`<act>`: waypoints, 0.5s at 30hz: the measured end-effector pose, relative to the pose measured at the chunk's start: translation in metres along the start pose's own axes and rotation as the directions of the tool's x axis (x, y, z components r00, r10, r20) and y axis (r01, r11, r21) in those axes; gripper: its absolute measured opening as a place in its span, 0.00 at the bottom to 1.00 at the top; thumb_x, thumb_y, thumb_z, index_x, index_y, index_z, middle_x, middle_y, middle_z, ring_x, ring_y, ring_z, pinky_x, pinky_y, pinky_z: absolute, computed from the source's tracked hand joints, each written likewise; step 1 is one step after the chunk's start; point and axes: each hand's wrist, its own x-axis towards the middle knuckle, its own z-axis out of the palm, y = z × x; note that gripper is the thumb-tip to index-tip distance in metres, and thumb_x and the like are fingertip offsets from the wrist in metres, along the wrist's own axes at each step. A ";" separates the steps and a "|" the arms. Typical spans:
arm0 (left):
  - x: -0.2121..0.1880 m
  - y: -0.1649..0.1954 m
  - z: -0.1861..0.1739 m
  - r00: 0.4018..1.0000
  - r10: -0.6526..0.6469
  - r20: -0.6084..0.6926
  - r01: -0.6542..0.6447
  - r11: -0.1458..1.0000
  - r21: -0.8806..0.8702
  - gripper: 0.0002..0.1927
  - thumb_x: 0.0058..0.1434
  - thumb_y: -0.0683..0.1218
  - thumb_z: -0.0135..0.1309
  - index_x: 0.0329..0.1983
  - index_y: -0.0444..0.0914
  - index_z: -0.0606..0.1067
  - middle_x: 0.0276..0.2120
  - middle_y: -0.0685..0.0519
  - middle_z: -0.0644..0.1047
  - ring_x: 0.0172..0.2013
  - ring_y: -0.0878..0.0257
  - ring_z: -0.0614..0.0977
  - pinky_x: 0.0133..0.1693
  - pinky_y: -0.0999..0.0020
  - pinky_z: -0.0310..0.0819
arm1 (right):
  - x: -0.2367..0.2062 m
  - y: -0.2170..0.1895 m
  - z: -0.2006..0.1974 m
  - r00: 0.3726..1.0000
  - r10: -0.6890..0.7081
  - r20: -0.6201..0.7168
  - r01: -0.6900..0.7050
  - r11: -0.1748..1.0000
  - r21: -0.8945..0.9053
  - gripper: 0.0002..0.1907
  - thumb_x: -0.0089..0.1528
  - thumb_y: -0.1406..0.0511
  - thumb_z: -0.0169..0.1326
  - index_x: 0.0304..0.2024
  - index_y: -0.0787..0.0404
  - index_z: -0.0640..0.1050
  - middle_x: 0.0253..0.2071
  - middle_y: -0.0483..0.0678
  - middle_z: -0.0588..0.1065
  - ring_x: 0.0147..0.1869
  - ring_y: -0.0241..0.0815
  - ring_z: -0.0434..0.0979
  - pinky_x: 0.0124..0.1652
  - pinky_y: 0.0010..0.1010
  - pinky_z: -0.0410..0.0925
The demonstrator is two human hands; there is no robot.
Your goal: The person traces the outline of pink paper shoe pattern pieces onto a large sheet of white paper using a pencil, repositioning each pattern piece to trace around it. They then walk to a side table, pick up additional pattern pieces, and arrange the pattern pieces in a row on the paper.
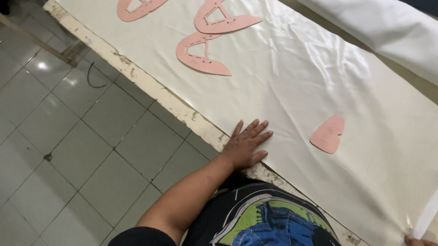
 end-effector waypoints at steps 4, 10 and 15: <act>-0.001 -0.002 -0.006 1.000 -0.001 0.009 0.001 1.000 -0.009 0.40 0.62 0.65 0.47 0.77 0.54 0.55 0.78 0.58 0.46 0.77 0.60 0.43 0.72 0.47 0.26 | 0.016 -0.024 -0.006 0.997 -0.007 0.083 0.016 0.994 -0.112 0.22 0.65 0.64 0.62 0.54 0.79 0.79 0.39 0.69 0.79 0.43 0.63 0.81 0.47 0.54 0.73; -0.006 -0.004 0.000 0.995 -0.006 -0.097 0.007 1.000 0.011 0.41 0.63 0.69 0.45 0.77 0.52 0.55 0.79 0.56 0.48 0.77 0.59 0.45 0.73 0.48 0.27 | 0.029 -0.060 -0.004 0.986 -0.162 -0.026 0.156 0.975 -0.161 0.24 0.67 0.63 0.60 0.59 0.77 0.76 0.36 0.66 0.79 0.44 0.60 0.82 0.48 0.51 0.74; -0.001 0.007 0.004 0.992 -0.047 -0.121 0.060 0.992 0.111 0.41 0.62 0.71 0.41 0.76 0.55 0.54 0.77 0.54 0.47 0.76 0.57 0.44 0.71 0.42 0.25 | -0.001 -0.066 0.017 0.845 -0.510 -0.160 0.511 0.859 -0.037 0.26 0.68 0.63 0.59 0.64 0.75 0.74 0.34 0.62 0.78 0.45 0.57 0.82 0.50 0.47 0.74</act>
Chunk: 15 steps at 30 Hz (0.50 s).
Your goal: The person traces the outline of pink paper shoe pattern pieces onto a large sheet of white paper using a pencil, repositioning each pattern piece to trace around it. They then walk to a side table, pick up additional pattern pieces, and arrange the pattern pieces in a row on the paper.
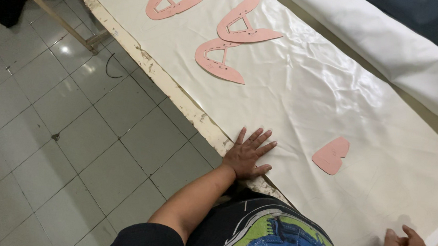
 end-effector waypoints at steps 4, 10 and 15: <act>0.000 0.009 -0.004 0.999 -0.038 -0.003 0.038 0.999 0.033 0.40 0.63 0.70 0.40 0.77 0.54 0.53 0.78 0.54 0.46 0.76 0.57 0.43 0.71 0.42 0.24 | -0.010 -0.023 -0.010 0.992 -0.068 0.108 0.063 0.997 0.048 0.32 0.67 0.59 0.55 0.69 0.72 0.72 0.45 0.65 0.76 0.49 0.58 0.80 0.54 0.47 0.71; 0.003 0.018 -0.009 0.999 -0.048 0.009 0.048 0.996 0.072 0.39 0.64 0.69 0.39 0.77 0.54 0.52 0.77 0.55 0.46 0.76 0.58 0.43 0.71 0.43 0.25 | -0.035 -0.042 -0.021 0.994 -0.110 -0.006 0.111 0.994 0.021 0.29 0.69 0.56 0.53 0.68 0.65 0.75 0.55 0.63 0.75 0.56 0.54 0.78 0.58 0.45 0.70; 0.005 0.021 -0.013 0.995 -0.079 0.056 0.078 0.997 0.021 0.38 0.64 0.68 0.40 0.77 0.55 0.53 0.78 0.57 0.45 0.76 0.60 0.43 0.72 0.45 0.26 | -0.038 -0.049 -0.029 0.997 -0.077 0.029 0.076 0.997 0.030 0.27 0.70 0.56 0.51 0.67 0.65 0.75 0.52 0.62 0.76 0.53 0.53 0.80 0.58 0.43 0.70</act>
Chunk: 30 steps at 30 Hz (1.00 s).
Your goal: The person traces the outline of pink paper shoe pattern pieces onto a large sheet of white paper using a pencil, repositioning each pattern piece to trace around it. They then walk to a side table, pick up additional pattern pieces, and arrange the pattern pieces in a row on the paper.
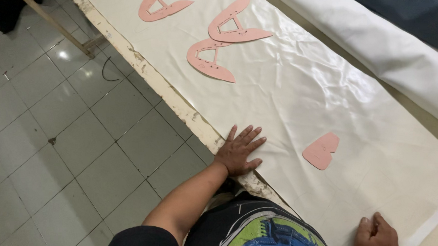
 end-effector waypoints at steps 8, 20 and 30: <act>0.018 0.015 0.011 0.987 0.064 -0.151 -0.068 0.997 -0.023 0.36 0.65 0.65 0.43 0.75 0.52 0.59 0.77 0.54 0.51 0.75 0.56 0.49 0.70 0.43 0.31 | 0.015 0.059 -0.004 0.916 -0.209 -0.343 0.147 0.969 -0.198 0.12 0.68 0.58 0.58 0.51 0.52 0.83 0.36 0.53 0.74 0.43 0.55 0.76 0.48 0.48 0.70; 0.053 0.067 0.069 0.937 -0.025 -0.347 0.008 0.999 -0.051 0.37 0.66 0.64 0.44 0.73 0.40 0.61 0.75 0.47 0.54 0.76 0.51 0.45 0.68 0.32 0.24 | 0.024 0.113 -0.009 0.811 -0.225 -0.540 0.191 0.974 -0.120 0.18 0.61 0.67 0.61 0.54 0.58 0.79 0.42 0.53 0.71 0.47 0.56 0.74 0.48 0.46 0.69; 0.058 0.080 0.074 0.957 -0.078 -0.281 0.065 0.996 -0.057 0.37 0.65 0.65 0.43 0.72 0.41 0.61 0.75 0.49 0.54 0.77 0.53 0.46 0.71 0.33 0.25 | 0.029 0.114 -0.022 0.850 -0.134 -0.510 0.117 0.991 -0.065 0.18 0.60 0.65 0.60 0.53 0.58 0.80 0.41 0.51 0.71 0.47 0.54 0.74 0.48 0.45 0.68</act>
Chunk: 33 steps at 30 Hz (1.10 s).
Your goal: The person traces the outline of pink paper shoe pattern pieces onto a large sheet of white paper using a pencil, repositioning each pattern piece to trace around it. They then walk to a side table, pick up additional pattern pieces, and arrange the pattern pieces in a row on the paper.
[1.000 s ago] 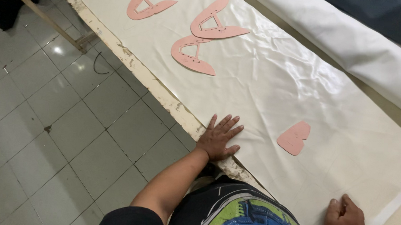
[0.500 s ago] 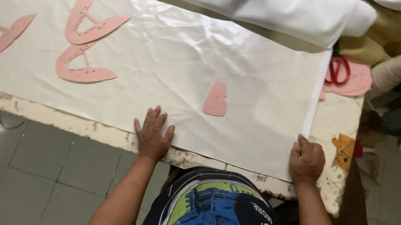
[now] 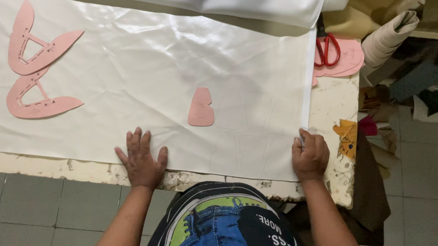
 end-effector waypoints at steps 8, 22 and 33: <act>0.000 -0.001 0.001 1.000 0.002 0.005 -0.002 1.000 0.001 0.37 0.66 0.66 0.40 0.72 0.41 0.61 0.75 0.48 0.54 0.77 0.53 0.45 0.71 0.35 0.24 | -0.002 0.001 0.002 1.000 0.019 0.019 -0.019 1.000 0.015 0.17 0.62 0.65 0.59 0.54 0.58 0.79 0.42 0.50 0.71 0.48 0.51 0.73 0.50 0.44 0.68; -0.002 -0.007 0.002 1.000 0.004 0.013 -0.003 1.000 -0.007 0.37 0.65 0.65 0.43 0.72 0.43 0.60 0.75 0.50 0.53 0.77 0.52 0.44 0.70 0.34 0.23 | -0.006 0.000 0.000 1.000 -0.010 0.009 0.010 1.000 0.000 0.16 0.62 0.66 0.60 0.53 0.59 0.80 0.42 0.50 0.71 0.47 0.50 0.74 0.49 0.43 0.69; -0.006 -0.040 -0.037 0.990 0.041 0.138 -0.024 0.993 -0.118 0.37 0.64 0.61 0.48 0.73 0.44 0.61 0.77 0.50 0.52 0.76 0.54 0.47 0.71 0.42 0.27 | -0.014 -0.018 0.008 0.999 -0.009 0.032 0.010 0.999 -0.032 0.11 0.65 0.65 0.58 0.50 0.59 0.82 0.43 0.54 0.74 0.47 0.55 0.76 0.49 0.46 0.70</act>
